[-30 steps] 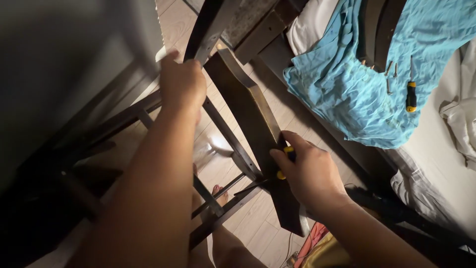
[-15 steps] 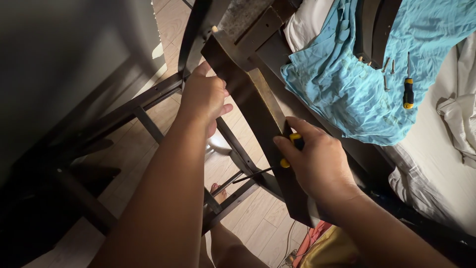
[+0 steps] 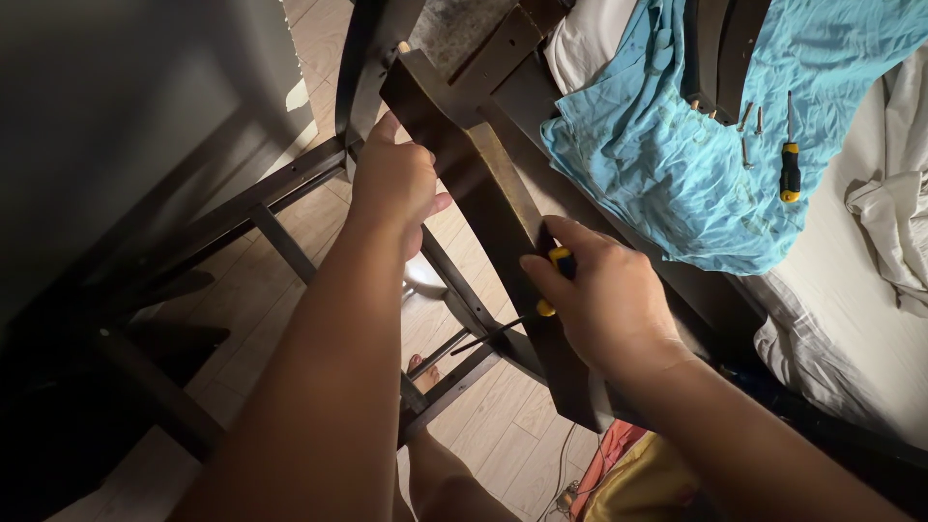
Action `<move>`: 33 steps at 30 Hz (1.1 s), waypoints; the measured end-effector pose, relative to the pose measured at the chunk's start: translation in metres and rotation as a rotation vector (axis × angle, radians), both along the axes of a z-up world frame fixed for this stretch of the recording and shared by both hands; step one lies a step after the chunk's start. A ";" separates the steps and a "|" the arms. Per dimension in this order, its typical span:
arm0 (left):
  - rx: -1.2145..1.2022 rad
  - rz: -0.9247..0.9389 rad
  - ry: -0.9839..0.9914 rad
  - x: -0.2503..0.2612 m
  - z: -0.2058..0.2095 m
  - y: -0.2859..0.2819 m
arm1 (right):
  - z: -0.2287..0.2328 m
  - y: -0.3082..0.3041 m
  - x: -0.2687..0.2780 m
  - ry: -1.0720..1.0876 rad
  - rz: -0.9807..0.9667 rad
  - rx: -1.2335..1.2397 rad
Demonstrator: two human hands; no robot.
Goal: The person assembles a wooden chair frame using a screwdriver. They tighten screws at the leg joints and attach curved wooden backrest pieces to the frame, securing them with screws.
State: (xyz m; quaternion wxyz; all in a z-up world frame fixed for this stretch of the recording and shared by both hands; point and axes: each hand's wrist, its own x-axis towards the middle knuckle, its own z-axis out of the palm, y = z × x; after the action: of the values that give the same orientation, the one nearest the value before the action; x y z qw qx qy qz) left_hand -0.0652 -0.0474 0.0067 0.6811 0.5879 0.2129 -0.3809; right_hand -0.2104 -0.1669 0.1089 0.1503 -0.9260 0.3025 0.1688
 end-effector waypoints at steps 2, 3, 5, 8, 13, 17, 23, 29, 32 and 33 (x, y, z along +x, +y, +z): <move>-0.010 0.014 0.011 -0.001 -0.004 0.001 | -0.004 0.001 -0.003 -0.061 0.040 -0.013; -0.023 0.021 0.010 -0.001 -0.006 0.001 | -0.005 0.002 -0.004 -0.091 0.061 -0.021; -0.034 0.027 0.003 -0.003 -0.008 0.002 | -0.006 0.003 -0.006 -0.093 0.076 -0.022; -0.037 0.019 -0.008 -0.002 -0.010 0.004 | -0.004 0.006 -0.005 -0.091 0.066 -0.019; -0.046 0.014 0.024 0.000 -0.012 0.006 | -0.006 0.005 0.000 -0.030 0.056 -0.028; -0.048 0.005 0.012 0.001 -0.012 0.006 | -0.007 0.008 0.001 -0.078 0.063 -0.007; -0.134 0.014 -0.059 -0.005 -0.018 0.008 | 0.001 0.008 0.003 -0.105 0.069 -0.034; -0.095 0.012 -0.027 -0.002 -0.020 0.007 | 0.011 0.007 0.012 -0.018 0.047 -0.064; -0.090 0.060 0.016 0.002 -0.012 0.005 | 0.013 0.010 0.014 -0.030 0.022 -0.045; -0.097 0.071 0.028 0.003 -0.009 0.005 | 0.014 0.011 0.015 -0.033 0.007 -0.033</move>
State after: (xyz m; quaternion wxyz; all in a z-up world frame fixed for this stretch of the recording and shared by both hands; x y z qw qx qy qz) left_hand -0.0621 -0.0425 -0.0018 0.7187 0.5410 0.2246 -0.3746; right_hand -0.1955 -0.1556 0.1226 0.1395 -0.9320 0.2996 0.1489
